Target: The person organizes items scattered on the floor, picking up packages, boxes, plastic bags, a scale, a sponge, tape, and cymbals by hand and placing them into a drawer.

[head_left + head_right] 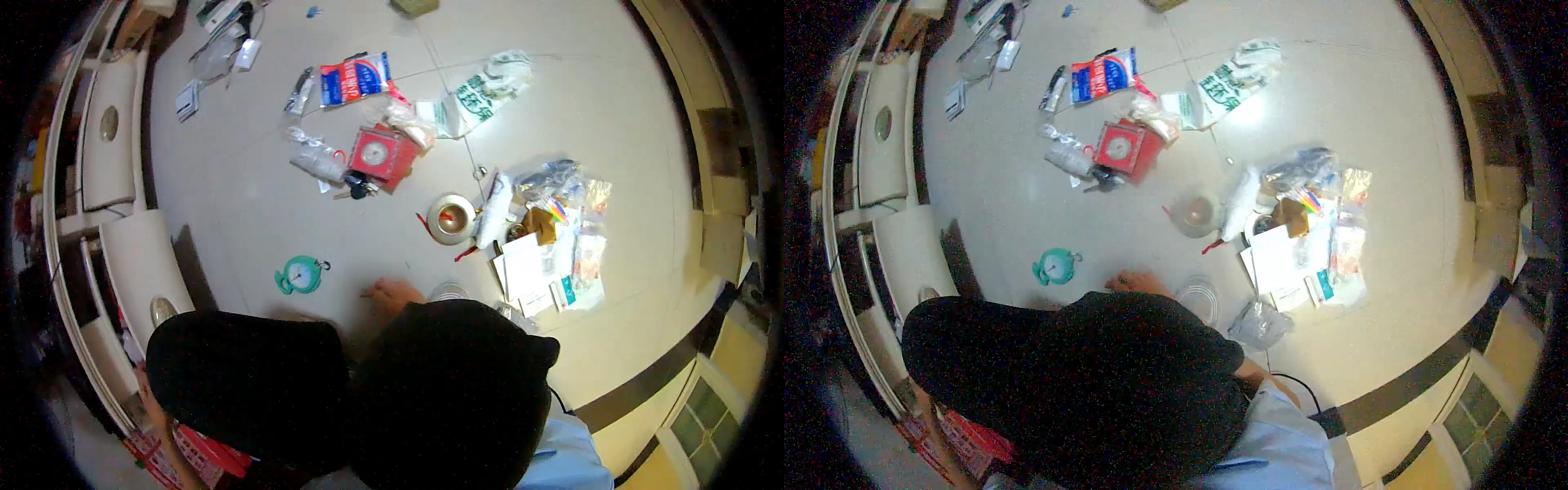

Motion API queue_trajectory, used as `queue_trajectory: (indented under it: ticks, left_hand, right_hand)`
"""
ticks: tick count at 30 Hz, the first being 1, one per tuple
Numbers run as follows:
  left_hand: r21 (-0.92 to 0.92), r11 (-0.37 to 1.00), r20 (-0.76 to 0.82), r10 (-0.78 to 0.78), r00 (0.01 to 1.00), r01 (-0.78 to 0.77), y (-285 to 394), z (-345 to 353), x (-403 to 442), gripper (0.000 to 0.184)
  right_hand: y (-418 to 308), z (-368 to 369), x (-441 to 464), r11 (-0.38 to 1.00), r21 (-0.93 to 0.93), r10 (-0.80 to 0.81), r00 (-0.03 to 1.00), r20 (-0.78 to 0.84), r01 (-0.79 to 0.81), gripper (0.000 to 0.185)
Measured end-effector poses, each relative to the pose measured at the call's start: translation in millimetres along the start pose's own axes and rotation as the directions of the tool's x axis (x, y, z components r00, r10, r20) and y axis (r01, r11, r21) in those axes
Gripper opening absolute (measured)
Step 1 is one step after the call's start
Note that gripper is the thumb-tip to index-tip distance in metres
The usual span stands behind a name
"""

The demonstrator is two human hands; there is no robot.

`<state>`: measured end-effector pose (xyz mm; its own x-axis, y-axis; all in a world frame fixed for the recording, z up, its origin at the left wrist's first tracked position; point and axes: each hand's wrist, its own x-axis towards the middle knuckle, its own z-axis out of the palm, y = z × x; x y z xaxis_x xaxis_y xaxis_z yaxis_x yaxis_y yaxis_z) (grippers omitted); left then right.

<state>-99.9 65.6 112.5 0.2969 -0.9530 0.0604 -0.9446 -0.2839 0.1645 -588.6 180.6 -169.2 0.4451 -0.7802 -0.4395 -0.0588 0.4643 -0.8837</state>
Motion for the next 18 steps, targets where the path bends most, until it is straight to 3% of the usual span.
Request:
queue_trajectory:
  ticks: [1,2,5,8,10,12,14,15,16,17,18]
  left_hand:
    - [0.006,1.000,-0.021,-0.006,1.000,0.007,0.4,-3.8,3.2,0.038]
    - [0.005,1.000,-0.040,0.001,0.999,-0.001,3.2,-4.7,5.5,0.038]
    - [-0.003,0.997,-0.120,0.078,0.990,-0.079,36.1,-1.3,13.8,0.036]
    - [-0.127,0.960,-0.165,0.229,0.959,-0.251,107.4,27.2,21.2,0.035]
    - [-0.260,0.888,-0.131,0.357,0.925,-0.379,170.6,58.2,23.6,0.034]
    - [-0.433,0.781,0.007,0.502,0.865,-0.449,233.6,102.8,24.1,0.033]
    - [-0.562,0.674,0.142,0.649,0.747,-0.479,292.5,157.5,15.9,0.032]
    - [-0.607,0.612,0.191,0.731,0.655,-0.506,320.2,183.1,12.7,0.034]
    - [-0.611,0.599,0.200,0.750,0.631,-0.518,340.3,211.3,7.2,0.038]
    - [-0.675,0.602,0.221,0.717,0.661,-0.427,358.8,233.7,0.2,0.041]
    - [-0.731,0.595,0.248,0.687,0.683,-0.333,374.1,255.4,-2.5,0.043]
  right_hand:
    - [-5.0,3.9,-4.6,0.940,-0.274,-0.224,0.974,-0.041,0.204,0.029]
    - [-6.9,2.7,-10.9,0.766,-0.536,-0.431,0.902,-0.019,0.354,0.026]
    - [-5.2,-12.1,-6.3,0.810,-0.467,-0.432,0.900,-0.065,0.355,0.021]
    - [20.8,-30.7,6.8,0.865,-0.482,-0.246,0.956,-0.163,0.140,0.021]
    - [-39.0,-66.5,-23.9,0.762,-0.622,-0.480,0.803,-0.352,0.183,0.023]
    - [-62.5,-80.2,-18.7,0.864,-0.427,-0.495,0.599,-0.629,0.266,0.024]
    - [-37.1,-99.1,8.9,0.964,-0.225,-0.264,0.576,-0.773,0.140,0.030]
    - [-45.5,-108.4,18.4,0.969,-0.184,-0.246,0.564,-0.788,0.166,0.033]
    - [-53.6,-116.9,26.6,0.972,-0.141,-0.224,0.554,-0.802,0.189,0.037]
    - [-53.4,-121.6,41.0,0.964,-0.203,-0.260,0.453,-0.853,0.171,0.047]
    - [-52.0,-124.9,54.8,0.977,-0.134,-0.196,0.446,-0.874,0.167,0.050]
